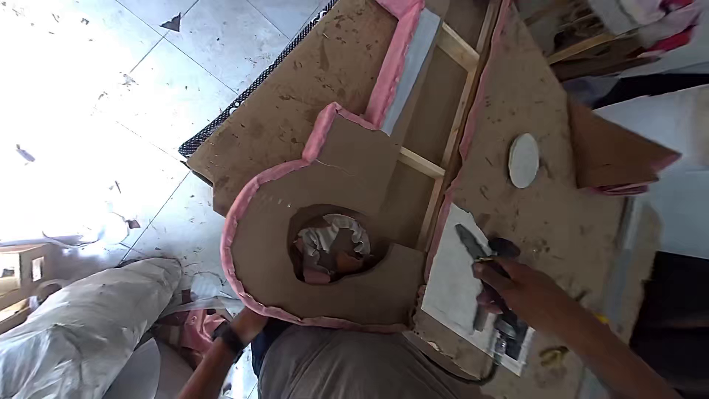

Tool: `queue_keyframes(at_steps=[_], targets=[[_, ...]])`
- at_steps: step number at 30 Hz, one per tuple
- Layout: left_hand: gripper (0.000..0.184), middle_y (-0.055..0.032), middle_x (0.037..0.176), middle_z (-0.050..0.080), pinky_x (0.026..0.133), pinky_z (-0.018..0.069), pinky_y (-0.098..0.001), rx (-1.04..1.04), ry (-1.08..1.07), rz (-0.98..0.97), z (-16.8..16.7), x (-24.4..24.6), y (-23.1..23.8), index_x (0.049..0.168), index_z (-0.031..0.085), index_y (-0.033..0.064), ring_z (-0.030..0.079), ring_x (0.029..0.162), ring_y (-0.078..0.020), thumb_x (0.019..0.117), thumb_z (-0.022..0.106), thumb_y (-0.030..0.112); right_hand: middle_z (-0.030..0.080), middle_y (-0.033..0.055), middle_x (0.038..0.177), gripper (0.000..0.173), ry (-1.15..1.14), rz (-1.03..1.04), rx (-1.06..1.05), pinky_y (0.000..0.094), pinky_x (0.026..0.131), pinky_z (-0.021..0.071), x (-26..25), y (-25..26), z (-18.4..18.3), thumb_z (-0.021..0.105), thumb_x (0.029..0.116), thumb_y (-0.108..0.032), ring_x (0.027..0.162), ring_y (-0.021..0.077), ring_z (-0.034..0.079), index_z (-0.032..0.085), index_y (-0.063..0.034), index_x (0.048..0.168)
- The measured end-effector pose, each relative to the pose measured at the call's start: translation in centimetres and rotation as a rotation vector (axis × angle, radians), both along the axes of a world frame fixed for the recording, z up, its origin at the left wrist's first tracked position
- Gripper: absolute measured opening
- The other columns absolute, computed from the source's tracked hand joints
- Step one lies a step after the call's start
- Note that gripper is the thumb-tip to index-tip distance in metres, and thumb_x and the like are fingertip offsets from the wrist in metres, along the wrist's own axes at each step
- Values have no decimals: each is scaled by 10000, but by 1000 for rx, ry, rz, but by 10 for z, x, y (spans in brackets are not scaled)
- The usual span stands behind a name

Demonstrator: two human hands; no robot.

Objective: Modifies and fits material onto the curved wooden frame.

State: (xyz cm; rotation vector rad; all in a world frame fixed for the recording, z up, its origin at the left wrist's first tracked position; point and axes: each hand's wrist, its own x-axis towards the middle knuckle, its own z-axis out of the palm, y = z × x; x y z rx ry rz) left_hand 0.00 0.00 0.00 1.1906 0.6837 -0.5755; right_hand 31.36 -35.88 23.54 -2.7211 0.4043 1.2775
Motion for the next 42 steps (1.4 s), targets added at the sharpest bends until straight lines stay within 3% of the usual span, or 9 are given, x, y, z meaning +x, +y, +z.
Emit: queue_keyframes(at_steps=[5,8,11,14,18,23,26,30,42], targets=[[378,3,1050,772,898,583,-569,511,-105,-597,93,11,42,1107,780,272,735,984,-198,989,563,558,694,73,1058,431,127,28,221,419,716,661,-27,5,-22,535,1042,-506,787,210,740,647,-161,1275],[336,27,1031,756,850,619,-485,895,-260,-442,147,94,15,1119,770,247,732,950,-157,981,613,510,740,18,923,411,109,80,398,387,699,658,-35,10,-45,554,1014,-564,753,172,746,681,-209,1177],[435,10,1315,666,1031,544,-431,1116,-445,-406,114,173,-27,1336,681,221,616,1236,-176,947,698,414,748,-33,861,367,16,90,509,391,677,640,-39,12,-57,549,1012,-563,739,146,733,700,-281,1193],[322,-34,1193,636,953,536,-440,1322,-513,-398,74,202,-46,1217,741,224,590,1148,-230,939,698,380,745,-5,916,303,-175,-2,613,432,702,650,-29,-16,-63,560,1037,-438,765,175,731,712,-274,1241],[301,-28,1187,679,937,542,-464,1385,-472,-440,66,202,-48,1208,752,227,639,1107,-225,966,670,386,749,93,964,296,-368,-244,660,490,725,645,-9,-83,-83,552,1062,-327,791,259,740,720,-137,1214],[142,27,1030,688,906,567,-401,1364,-547,-357,58,202,-44,1031,794,222,657,999,-140,974,672,267,571,120,1391,371,-660,181,505,557,1052,490,-12,-48,-79,590,1028,-342,1303,292,541,667,-128,1321],[159,40,1145,701,969,524,-425,1375,-589,-339,54,201,-48,1048,791,238,628,1116,-160,986,648,265,707,-10,1140,277,-613,330,662,404,876,609,-51,64,-95,608,1026,-368,1024,134,690,731,-215,1221],[206,92,1256,716,1037,491,-424,1364,-624,-335,62,198,-48,1101,788,232,607,1241,-141,1017,600,235,697,11,1260,429,-584,456,610,456,902,588,-68,149,-149,628,1008,-300,1086,200,691,609,-237,1432],[187,71,1148,756,997,565,-346,1220,-737,-393,60,198,-30,1037,807,210,682,1131,-78,1004,624,201,684,8,979,177,-749,495,697,362,708,592,-69,156,-174,605,1018,-189,848,150,677,757,-163,1107]])
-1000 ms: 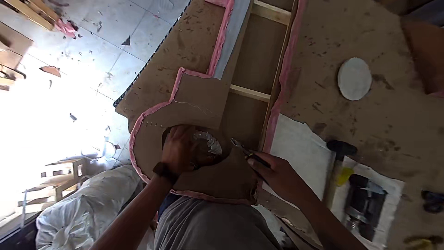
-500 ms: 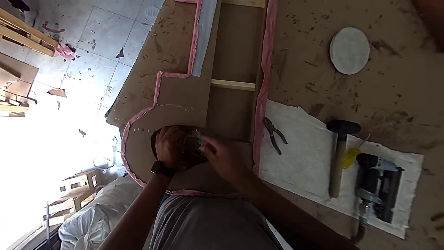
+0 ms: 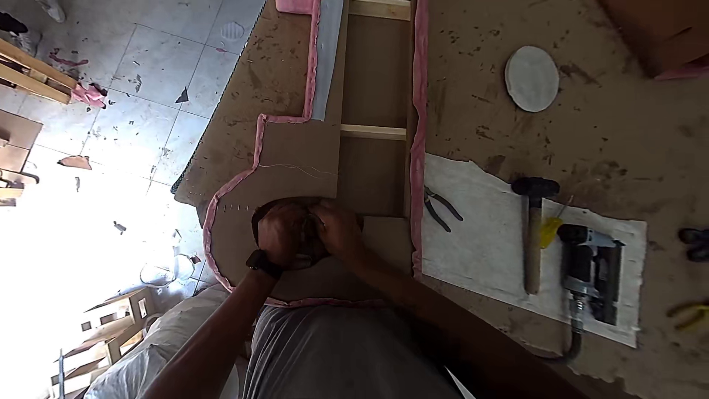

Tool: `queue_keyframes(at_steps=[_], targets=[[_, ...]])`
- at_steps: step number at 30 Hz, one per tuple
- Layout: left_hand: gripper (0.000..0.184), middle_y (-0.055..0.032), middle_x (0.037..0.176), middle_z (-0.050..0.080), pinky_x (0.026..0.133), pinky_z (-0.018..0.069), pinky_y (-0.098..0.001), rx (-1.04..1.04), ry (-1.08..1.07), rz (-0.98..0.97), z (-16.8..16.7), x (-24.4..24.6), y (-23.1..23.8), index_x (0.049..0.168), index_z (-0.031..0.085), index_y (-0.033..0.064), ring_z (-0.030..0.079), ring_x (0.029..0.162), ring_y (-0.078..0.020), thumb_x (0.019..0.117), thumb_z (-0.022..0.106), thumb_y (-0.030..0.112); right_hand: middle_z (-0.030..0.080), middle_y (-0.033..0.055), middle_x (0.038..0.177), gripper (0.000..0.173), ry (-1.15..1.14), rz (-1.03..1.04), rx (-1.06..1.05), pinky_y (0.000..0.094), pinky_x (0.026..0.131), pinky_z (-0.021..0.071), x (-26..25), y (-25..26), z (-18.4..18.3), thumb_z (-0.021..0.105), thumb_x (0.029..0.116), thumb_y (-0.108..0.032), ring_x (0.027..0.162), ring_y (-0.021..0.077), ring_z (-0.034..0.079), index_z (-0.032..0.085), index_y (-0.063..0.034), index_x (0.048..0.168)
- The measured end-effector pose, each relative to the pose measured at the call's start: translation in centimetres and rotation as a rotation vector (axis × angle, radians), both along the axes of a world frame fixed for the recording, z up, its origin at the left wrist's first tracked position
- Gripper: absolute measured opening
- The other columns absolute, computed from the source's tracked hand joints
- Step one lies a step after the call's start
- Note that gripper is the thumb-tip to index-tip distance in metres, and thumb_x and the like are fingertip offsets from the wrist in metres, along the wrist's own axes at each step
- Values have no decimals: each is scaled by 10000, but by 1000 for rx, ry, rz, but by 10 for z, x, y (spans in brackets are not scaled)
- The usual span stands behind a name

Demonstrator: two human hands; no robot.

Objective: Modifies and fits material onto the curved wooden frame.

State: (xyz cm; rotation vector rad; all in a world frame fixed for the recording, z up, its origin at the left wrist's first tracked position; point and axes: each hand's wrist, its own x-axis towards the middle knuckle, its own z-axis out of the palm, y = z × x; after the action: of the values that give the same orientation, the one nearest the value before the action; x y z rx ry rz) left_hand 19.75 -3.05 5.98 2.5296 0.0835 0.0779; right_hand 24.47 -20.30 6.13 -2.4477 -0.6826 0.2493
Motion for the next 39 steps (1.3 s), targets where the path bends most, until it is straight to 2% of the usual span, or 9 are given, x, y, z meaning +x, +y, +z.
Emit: queue_keyframes(at_steps=[17,20,23,26,28,29,31,34,39], targets=[[228,69,1207,736,989,577,-404,43,122,-165,12,7,15,1087,792,212,691,1124,-98,1031,571,215,675,0,935,196,-8,28,68,334,731,587,-6,-3,7,580,1038,-202,828,124,663,758,-152,1101],[196,87,1191,736,958,589,-410,-16,194,-97,21,10,14,1098,790,235,700,1078,-80,1017,611,241,699,-48,970,202,-6,-37,163,294,748,592,-6,-10,7,591,1044,-277,848,62,670,768,-202,1103],[153,110,1177,738,957,606,-340,-189,46,50,47,-13,23,1087,791,236,694,1074,-22,990,675,263,716,-74,1058,214,67,-199,279,293,772,613,-16,-44,29,615,1036,-328,891,39,682,762,-242,1165],[253,-56,1326,684,1090,534,-443,-214,-227,268,65,-64,61,1185,745,93,631,1264,-193,995,647,227,719,-14,1107,256,-22,-449,294,371,836,618,-25,-110,55,608,1030,-319,985,114,693,752,-185,1193],[418,-148,1470,567,1149,456,-482,-222,-242,505,52,-101,93,1299,661,21,516,1391,-278,972,664,280,690,40,1138,318,-52,-633,264,416,836,599,-33,-157,54,569,1037,-340,1031,177,670,728,-154,1240],[530,-152,1528,501,1142,460,-468,-328,-171,637,39,-117,103,1388,585,13,470,1429,-269,967,679,320,675,61,1164,339,-34,-711,264,418,828,592,-39,-177,47,559,1037,-342,1053,195,660,713,-142,1264],[621,-113,1520,507,1047,525,-484,-760,25,893,16,-134,107,1502,463,74,527,1363,-242,994,655,375,662,85,1239,383,129,-829,313,433,859,595,-51,-202,33,558,1041,-355,1099,211,662,667,-127,1329],[603,-78,1414,619,1010,538,-554,-1286,219,944,5,-130,87,1508,477,210,612,1269,-257,1049,399,594,664,92,1296,465,359,-861,358,450,899,599,-66,-195,21,552,1045,-410,1106,214,677,599,-120,1405],[367,-75,1130,733,871,622,-421,-1241,74,953,59,-123,63,1312,607,92,721,1016,-171,1066,527,351,640,67,1243,504,212,-915,341,344,874,596,-72,-170,18,610,997,-468,1075,153,653,653,-127,1365]])
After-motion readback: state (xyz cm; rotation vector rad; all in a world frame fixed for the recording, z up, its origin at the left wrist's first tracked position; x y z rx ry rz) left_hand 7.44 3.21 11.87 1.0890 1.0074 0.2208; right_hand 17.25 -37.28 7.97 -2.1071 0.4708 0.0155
